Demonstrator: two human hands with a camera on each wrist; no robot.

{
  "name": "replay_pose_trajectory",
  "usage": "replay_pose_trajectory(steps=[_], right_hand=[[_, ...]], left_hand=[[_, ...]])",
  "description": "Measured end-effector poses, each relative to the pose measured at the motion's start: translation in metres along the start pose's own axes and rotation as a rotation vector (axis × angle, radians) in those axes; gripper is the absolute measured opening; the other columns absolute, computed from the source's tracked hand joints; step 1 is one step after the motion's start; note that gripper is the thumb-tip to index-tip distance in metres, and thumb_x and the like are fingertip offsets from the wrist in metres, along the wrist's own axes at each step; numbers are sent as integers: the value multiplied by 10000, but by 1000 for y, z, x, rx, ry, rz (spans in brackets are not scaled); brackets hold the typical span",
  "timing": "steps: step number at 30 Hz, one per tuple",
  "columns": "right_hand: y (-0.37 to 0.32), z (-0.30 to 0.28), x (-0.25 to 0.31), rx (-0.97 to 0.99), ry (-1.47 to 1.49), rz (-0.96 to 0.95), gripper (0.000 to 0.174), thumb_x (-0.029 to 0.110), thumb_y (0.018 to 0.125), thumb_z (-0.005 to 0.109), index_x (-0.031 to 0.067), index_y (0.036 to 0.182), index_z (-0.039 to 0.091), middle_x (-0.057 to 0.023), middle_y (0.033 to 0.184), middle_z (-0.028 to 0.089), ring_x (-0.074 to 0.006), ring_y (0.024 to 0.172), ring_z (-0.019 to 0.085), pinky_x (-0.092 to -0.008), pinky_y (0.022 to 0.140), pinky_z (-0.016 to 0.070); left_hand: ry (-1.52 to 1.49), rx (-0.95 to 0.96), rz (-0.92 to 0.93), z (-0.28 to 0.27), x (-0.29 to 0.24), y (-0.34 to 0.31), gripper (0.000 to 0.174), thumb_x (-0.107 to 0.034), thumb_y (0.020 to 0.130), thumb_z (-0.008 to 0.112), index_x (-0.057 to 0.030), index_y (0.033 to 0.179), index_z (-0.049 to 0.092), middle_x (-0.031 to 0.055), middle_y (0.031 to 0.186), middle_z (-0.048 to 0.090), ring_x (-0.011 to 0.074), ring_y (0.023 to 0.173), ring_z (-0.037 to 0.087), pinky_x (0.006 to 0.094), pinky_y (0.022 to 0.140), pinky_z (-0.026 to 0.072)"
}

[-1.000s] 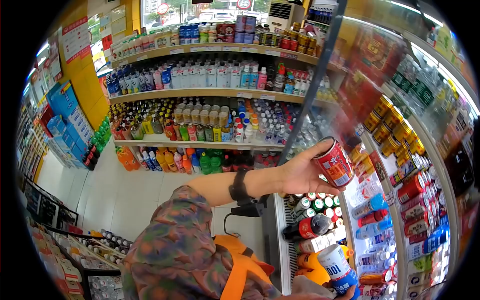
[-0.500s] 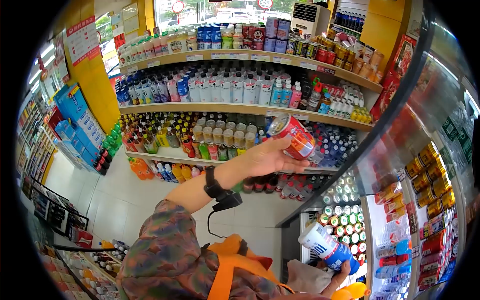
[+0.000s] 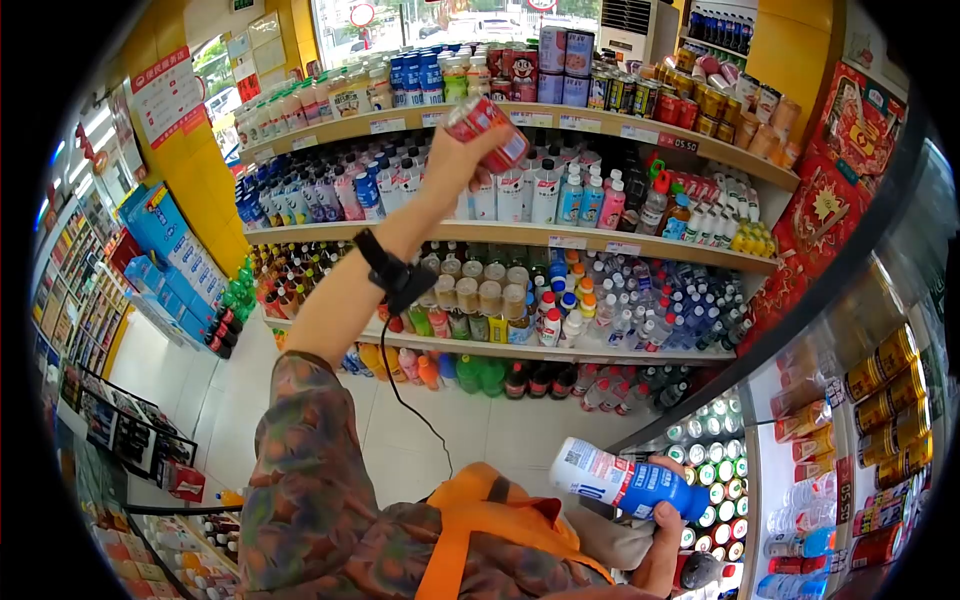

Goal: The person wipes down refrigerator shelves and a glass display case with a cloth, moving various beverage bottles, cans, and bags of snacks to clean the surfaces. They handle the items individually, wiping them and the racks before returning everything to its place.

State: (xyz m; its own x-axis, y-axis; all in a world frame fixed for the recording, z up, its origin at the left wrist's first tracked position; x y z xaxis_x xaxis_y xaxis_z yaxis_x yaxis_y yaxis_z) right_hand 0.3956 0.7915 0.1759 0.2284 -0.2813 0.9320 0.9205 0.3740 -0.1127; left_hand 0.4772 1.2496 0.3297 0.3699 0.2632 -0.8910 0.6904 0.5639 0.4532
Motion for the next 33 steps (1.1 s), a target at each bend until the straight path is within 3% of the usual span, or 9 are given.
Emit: replay_pose_trajectory(steps=[1,3,7,9,13,14,22,25,33], right_hand=[[5,4,0,-11,-12,23,816,464,568,781,8,1206,554,-92,1020,589,-193,930,606,-316,839,501],[18,9,-1,1,-30,33,800,459,571,782,11,1197,562,-90,1024,593,-195,930,604,-313,836,497],[56,27,-12,1,-45,-22,761,436,617,758,-17,1188,540,-122,1050,589,-206,929,607,-319,855,494],[78,40,-30,-92,20,-76,809,492,645,735,10,1249,497,-114,1000,607,-204,872,628,-286,769,526],[127,80,-39,-230,58,-66,797,478,647,732,12,1249,494,-117,1008,602,-207,883,625,-289,783,521],[137,89,-38,-253,57,-59,795,474,648,732,12,1249,493,-117,1009,601,-207,886,624,-290,786,520],[190,143,-33,-414,78,-33,772,446,653,726,16,1248,488,-123,1024,591,-214,910,618,-297,814,511],[199,156,-34,-450,87,-25,763,435,655,723,17,1248,486,-125,1030,588,-216,918,615,-299,824,507],[209,169,-35,-448,70,-15,755,440,672,708,33,1262,471,-130,1032,578,-217,923,611,-296,810,510]], left_hand=[[44,-16,-10,-6,-5,21,574,-328,740,817,2,1080,492,91,659,625,106,377,514,239,314,411],[144,-213,73,-14,-5,72,363,-347,782,773,-26,901,654,52,598,625,83,377,531,198,309,379],[223,-276,321,-47,-1,199,470,-369,752,796,34,934,635,93,651,658,117,425,590,226,331,416],[366,-273,371,-65,4,257,546,-403,721,814,50,950,612,107,679,667,128,453,612,217,354,437],[686,-217,379,-85,18,349,846,-443,670,838,114,1117,383,185,795,656,189,518,653,263,430,529],[665,-185,356,-87,27,367,854,-438,657,836,130,1124,402,189,811,663,201,524,659,265,446,539],[855,71,112,-61,101,415,1004,-413,558,842,76,1297,370,220,962,651,229,608,679,312,502,580],[935,69,173,-58,114,433,938,-409,618,840,51,1310,406,202,909,656,210,631,677,291,503,565],[808,259,54,-61,100,421,826,-347,665,832,38,1267,418,224,897,668,201,579,690,289,495,598]])
Point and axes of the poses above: each hand's wrist, its own y-axis towards the middle knuckle, its own z-axis out of the palm, x = y × z, the point moved 1 cm from there along y, towards the middle knuckle
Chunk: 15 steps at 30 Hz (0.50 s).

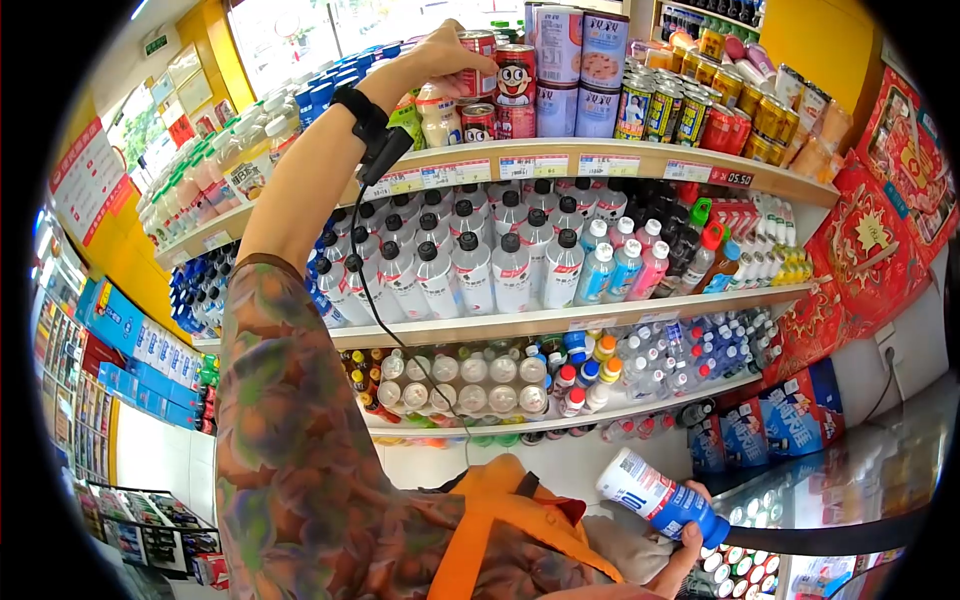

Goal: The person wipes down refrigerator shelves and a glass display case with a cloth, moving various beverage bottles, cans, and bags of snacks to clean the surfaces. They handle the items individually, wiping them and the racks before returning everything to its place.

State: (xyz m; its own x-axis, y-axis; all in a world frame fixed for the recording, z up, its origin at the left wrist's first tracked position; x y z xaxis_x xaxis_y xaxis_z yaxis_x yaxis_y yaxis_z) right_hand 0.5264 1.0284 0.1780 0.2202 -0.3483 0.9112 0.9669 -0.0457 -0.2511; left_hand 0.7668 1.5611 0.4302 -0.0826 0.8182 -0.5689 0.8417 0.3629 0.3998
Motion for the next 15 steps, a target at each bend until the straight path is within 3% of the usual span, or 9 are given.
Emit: replay_pose_trajectory(steps=[1,7,10,11,14,15], right_hand=[[1,0,1,19,-40,-36,785,472,668,714,22,1263,470,-130,1036,577,-214,901,616,-282,753,520],[2,-7,-10,19,-21,-72,797,480,667,712,16,1268,471,-134,1035,583,-220,883,621,-289,730,532],[3,-12,-16,16,-9,-86,804,484,666,712,12,1271,471,-136,1035,586,-223,874,624,-293,718,537],[3,-15,-18,14,-7,-88,806,486,666,711,11,1272,472,-136,1035,587,-224,871,625,-294,714,539],[5,-22,-22,0,6,-102,813,490,665,711,8,1274,472,-138,1034,590,-227,862,628,-297,703,545],[7,-25,-24,-1,11,-108,815,491,665,711,7,1275,472,-139,1034,591,-228,859,629,-298,699,547]], left_hand=[[-18,-4,13,2,-1,-2,837,-323,676,834,33,1289,390,224,890,665,204,579,689,295,488,599],[-117,-104,24,17,-3,-22,941,-275,692,845,40,1358,259,221,861,659,229,582,686,321,499,608],[-102,-141,-1,22,-6,-27,938,-201,700,838,114,1316,205,227,824,646,259,586,686,343,508,615],[-148,-165,-8,25,1,-22,964,-214,713,838,65,1369,189,234,834,652,252,595,690,335,514,611],[-264,-267,-83,25,-5,-23,952,-182,737,819,90,1362,155,243,821,647,266,593,689,341,508,609],[-277,-271,-24,25,-2,-20,937,-165,753,803,129,1327,123,257,802,642,280,584,689,354,490,606]])
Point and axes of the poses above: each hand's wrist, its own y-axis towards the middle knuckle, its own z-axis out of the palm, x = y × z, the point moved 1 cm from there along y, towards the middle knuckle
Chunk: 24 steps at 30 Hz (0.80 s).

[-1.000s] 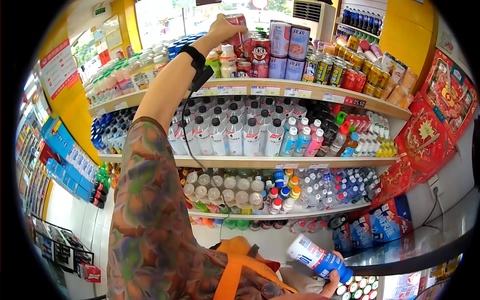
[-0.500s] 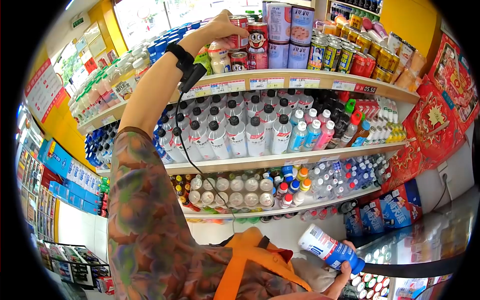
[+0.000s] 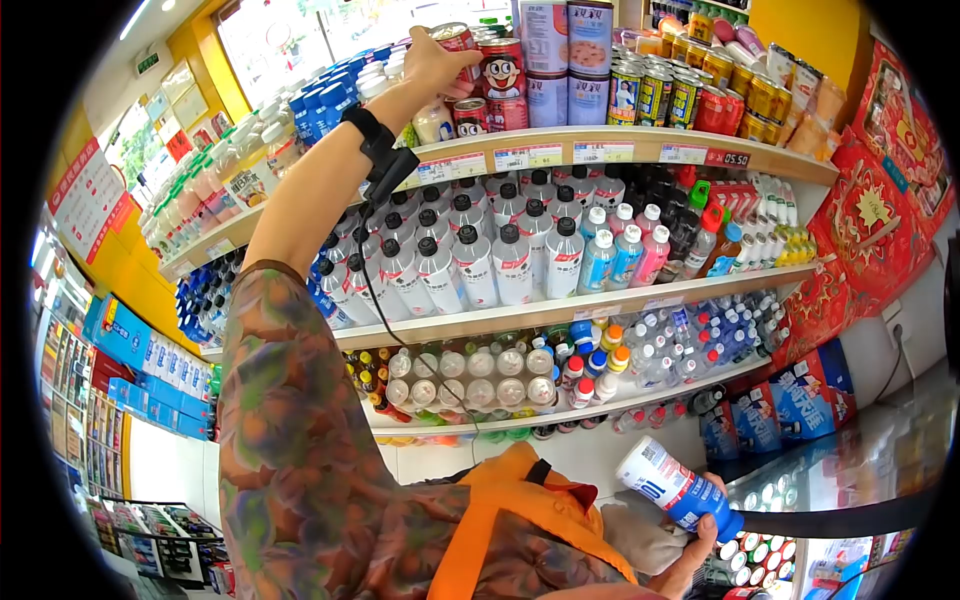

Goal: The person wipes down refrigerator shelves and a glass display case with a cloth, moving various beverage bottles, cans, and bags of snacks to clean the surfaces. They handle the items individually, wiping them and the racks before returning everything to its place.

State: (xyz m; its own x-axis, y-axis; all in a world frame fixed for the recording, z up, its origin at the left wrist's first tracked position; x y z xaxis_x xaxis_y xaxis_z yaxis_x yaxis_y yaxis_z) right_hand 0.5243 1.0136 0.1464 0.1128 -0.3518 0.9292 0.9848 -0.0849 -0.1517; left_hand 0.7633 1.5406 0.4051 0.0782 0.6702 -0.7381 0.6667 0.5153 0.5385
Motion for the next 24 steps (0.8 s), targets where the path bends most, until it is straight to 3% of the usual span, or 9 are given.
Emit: replay_pose_trajectory(steps=[3,4,8,9,15,17,19,21,24], right_hand=[[5,-13,-6,-12,16,-34,821,495,664,710,4,1278,473,-141,1034,594,-231,850,632,-302,687,553],[5,-16,-8,-10,13,-52,824,497,664,710,3,1279,473,-141,1034,595,-232,847,632,-303,683,554],[5,-20,-1,60,21,-91,790,428,662,707,-30,1265,481,-163,1071,621,-238,973,624,-323,860,509],[4,-30,-11,-10,-19,-71,766,410,649,709,-35,1242,518,-148,1096,622,-239,1016,617,-345,933,476],[3,-12,30,-92,83,-192,522,199,774,736,20,1233,565,-90,1137,615,-174,1012,601,-312,911,486],[8,-17,54,-92,47,-161,652,323,740,727,15,1273,514,-100,1117,616,-187,999,620,-310,908,505],[14,-15,64,-162,74,-227,624,312,744,713,17,1259,524,-111,1088,624,-190,976,629,-303,889,514],[13,-17,68,-178,120,-233,568,275,759,710,18,1237,544,-113,1096,622,-185,982,622,-311,886,513],[12,-17,73,-139,236,-245,464,179,797,723,8,1201,573,-123,1074,632,-192,963,625,-340,865,523]], left_hand=[[24,-53,-49,8,1,11,789,-160,750,807,179,1224,275,243,768,643,282,588,692,364,478,605],[-25,-8,-85,7,10,26,561,-147,755,804,194,1029,453,220,732,647,273,600,698,367,478,608],[-158,261,-66,0,30,39,169,-242,919,636,-77,893,618,40,688,632,127,515,594,242,442,475],[-496,492,98,-2,55,53,163,-245,934,616,-85,905,617,45,726,638,127,540,579,261,481,474],[-154,649,-116,-38,154,193,262,-248,944,606,-143,1176,669,-44,687,556,74,550,537,175,512,473],[-73,916,89,-51,151,210,487,-29,926,550,-164,1392,505,-33,900,572,40,743,552,139,649,489],[14,858,131,-38,154,209,650,76,885,531,-183,1466,399,-24,1013,573,43,827,549,133,703,482],[112,707,493,-31,124,170,440,-129,889,634,-184,1313,529,-44,974,588,67,783,559,163,656,474],[-270,669,-388,-30,135,196,297,-472,847,678,-221,985,602,-50,866,588,70,779,572,221,603,457]])
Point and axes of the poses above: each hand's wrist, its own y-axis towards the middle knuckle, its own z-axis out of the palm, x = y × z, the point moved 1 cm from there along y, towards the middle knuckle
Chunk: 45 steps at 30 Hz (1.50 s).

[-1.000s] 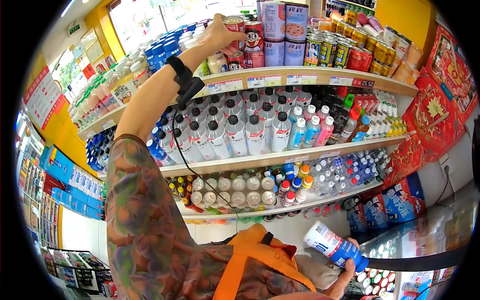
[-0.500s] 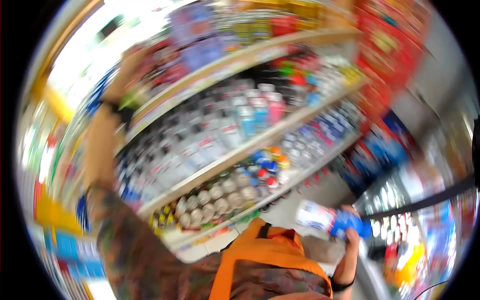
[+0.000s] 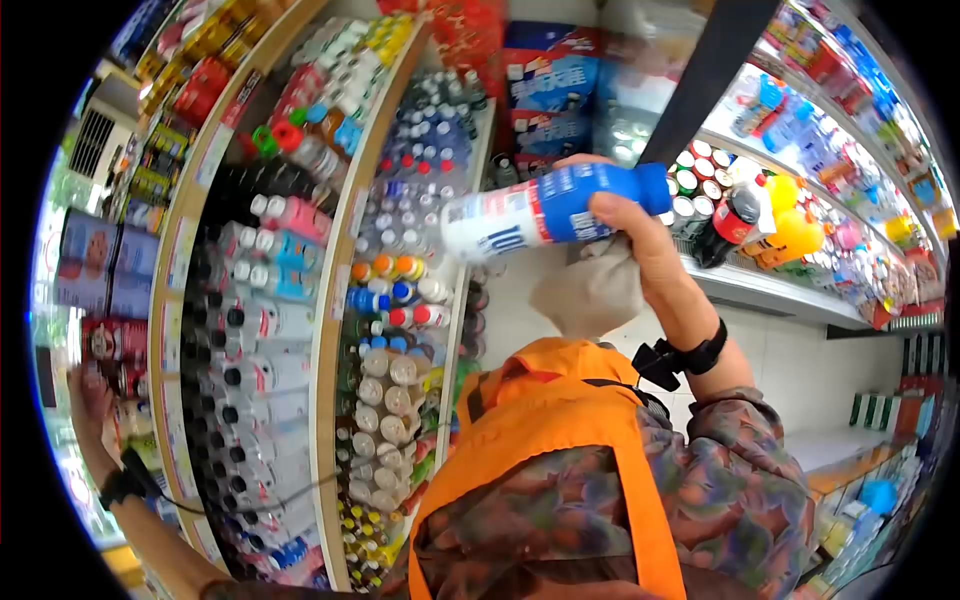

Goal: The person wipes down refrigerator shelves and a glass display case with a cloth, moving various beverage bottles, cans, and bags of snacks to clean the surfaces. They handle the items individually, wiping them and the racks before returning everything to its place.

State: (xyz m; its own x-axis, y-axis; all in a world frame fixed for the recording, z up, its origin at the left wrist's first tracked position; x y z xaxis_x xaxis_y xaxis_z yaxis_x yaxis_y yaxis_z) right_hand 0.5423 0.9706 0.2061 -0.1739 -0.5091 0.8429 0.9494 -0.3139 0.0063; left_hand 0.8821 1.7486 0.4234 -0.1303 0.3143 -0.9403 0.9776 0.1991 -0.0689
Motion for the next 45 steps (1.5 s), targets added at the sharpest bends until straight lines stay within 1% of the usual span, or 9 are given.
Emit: replay_pose_trajectory(steps=[2,5,16,33,38,40,41,43,45], right_hand=[[0,-3,-4,-18,26,-29,400,114,797,733,12,1160,600,-89,1028,655,-180,933,637,-327,848,526],[4,-8,-10,-46,-100,-71,420,151,781,774,46,1155,615,-49,1052,647,-141,990,603,-315,901,482],[-11,-8,15,-21,-137,-14,492,234,786,750,64,1217,585,-78,1142,610,-178,1052,584,-323,941,462],[-36,-5,12,17,-255,-45,509,209,773,741,57,1232,582,-80,1111,624,-172,973,606,-310,881,503],[-31,-48,-22,16,-158,44,526,183,815,552,10,1310,497,-107,1111,605,-206,978,600,-322,906,486],[-19,-37,-43,-55,-242,38,573,339,825,621,75,1320,502,-46,1132,591,-144,890,570,-275,735,480],[-49,27,-23,-85,-254,24,574,368,840,609,87,1329,499,-32,1129,587,-117,871,553,-248,722,454],[-39,11,-20,-73,-340,79,585,413,860,589,100,1344,490,-20,1123,579,-91,871,530,-218,727,419],[-41,9,-25,-94,-389,127,595,450,874,574,108,1353,484,-14,1118,571,-79,882,515,-201,742,397]], left_hand=[[-6,-123,86,41,0,-36,262,-441,895,620,-179,903,621,-31,725,587,116,621,572,309,533,472],[83,-104,271,124,7,-59,261,-432,899,617,-173,934,615,-21,749,593,121,637,580,312,544,478],[196,-62,433,209,-2,-86,280,-400,914,604,-154,1047,593,16,838,616,139,693,610,323,585,503],[318,-111,603,186,3,-72,364,-350,938,586,-124,1222,558,74,975,652,167,781,656,340,648,540],[992,-437,777,131,7,-96,397,-336,944,580,-115,1273,548,91,1016,662,176,807,669,345,666,551],[1166,-521,723,109,5,-98,411,-330,947,578,-111,1294,544,98,1032,666,179,817,675,347,674,555],[1229,-541,728,103,11,-88,418,-327,949,577,-110,1304,542,101,1040,668,181,822,678,348,677,558],[715,-524,629,130,-8,-127,379,-261,922,580,7,1190,587,177,864,681,254,630,707,355,533,574],[678,-513,599,133,-12,-140,406,-190,952,561,-61,1333,502,207,950,682,241,570,695,330,505,596]])
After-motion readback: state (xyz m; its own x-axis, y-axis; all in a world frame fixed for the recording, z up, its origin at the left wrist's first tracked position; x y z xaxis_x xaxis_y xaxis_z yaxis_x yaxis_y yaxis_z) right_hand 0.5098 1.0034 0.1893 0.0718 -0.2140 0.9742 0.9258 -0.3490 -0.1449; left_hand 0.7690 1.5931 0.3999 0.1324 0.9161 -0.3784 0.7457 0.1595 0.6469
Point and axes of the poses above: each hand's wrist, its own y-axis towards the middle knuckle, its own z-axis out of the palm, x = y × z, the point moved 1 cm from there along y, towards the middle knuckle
